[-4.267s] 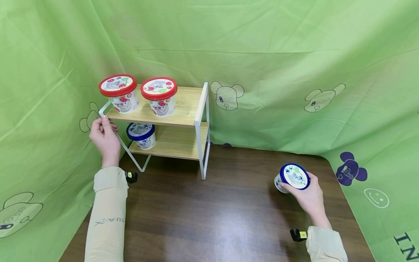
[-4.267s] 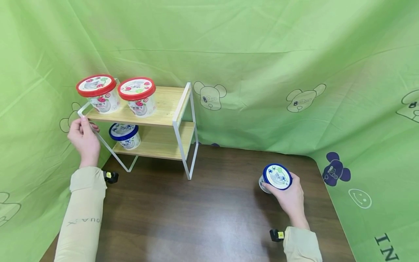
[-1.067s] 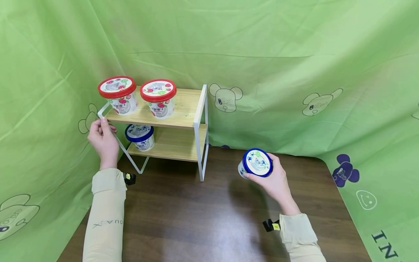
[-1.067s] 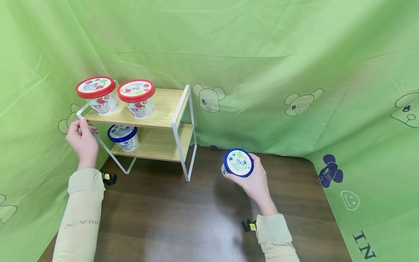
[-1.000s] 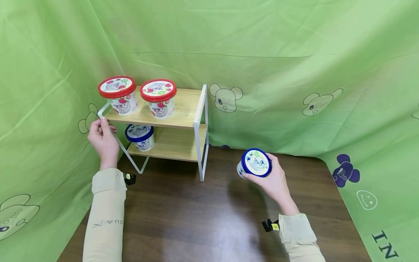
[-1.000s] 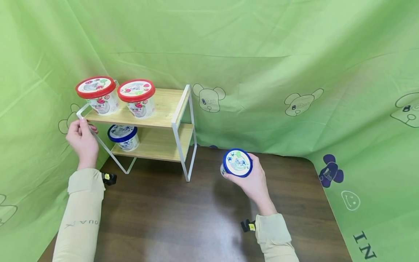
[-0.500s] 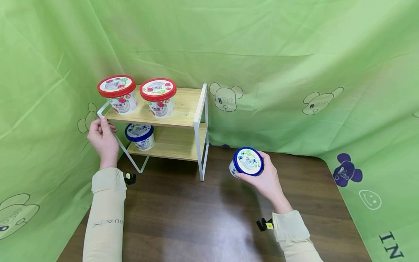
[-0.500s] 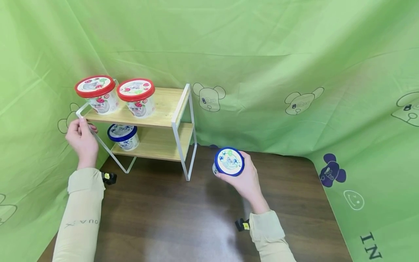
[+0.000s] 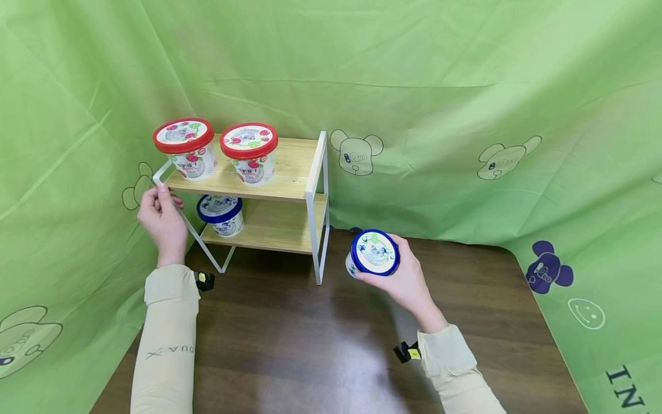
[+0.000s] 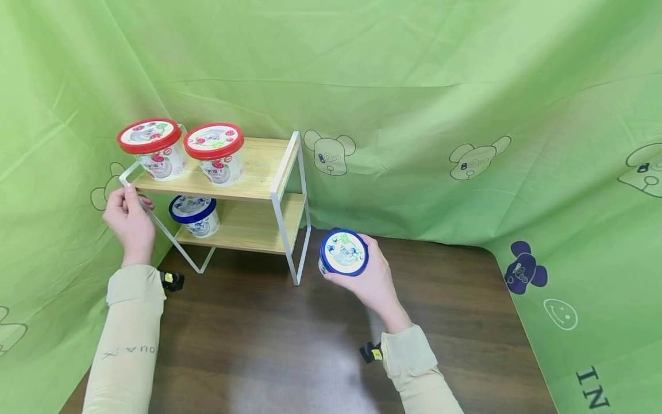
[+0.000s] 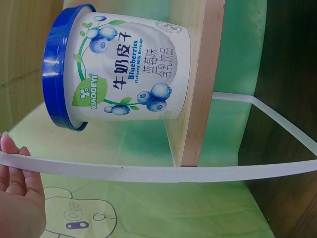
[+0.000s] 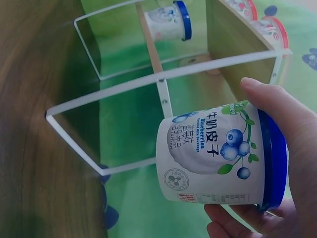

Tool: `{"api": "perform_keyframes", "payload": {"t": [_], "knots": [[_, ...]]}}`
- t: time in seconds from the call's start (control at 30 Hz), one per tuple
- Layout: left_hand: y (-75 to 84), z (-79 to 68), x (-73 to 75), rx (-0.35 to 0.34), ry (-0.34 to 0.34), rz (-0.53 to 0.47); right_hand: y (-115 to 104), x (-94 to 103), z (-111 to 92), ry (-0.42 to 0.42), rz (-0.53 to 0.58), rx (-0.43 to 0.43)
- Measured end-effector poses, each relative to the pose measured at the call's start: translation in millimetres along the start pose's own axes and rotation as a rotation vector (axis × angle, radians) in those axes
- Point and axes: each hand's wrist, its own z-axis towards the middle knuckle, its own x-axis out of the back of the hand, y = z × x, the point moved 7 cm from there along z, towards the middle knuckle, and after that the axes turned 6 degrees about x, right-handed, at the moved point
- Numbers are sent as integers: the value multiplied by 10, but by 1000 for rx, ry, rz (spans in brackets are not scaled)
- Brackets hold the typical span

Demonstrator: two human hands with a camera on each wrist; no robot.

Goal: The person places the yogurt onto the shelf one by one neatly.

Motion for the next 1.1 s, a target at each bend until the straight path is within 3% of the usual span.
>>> {"api": "perform_keyframes", "payload": {"t": [0.43, 1.1], "knots": [[31, -14, 2, 1, -2, 10, -164, -286, 47, -74, 28, 52], [27, -10, 4, -9, -2, 22, -476, -573, 76, -115, 71, 133]]}}
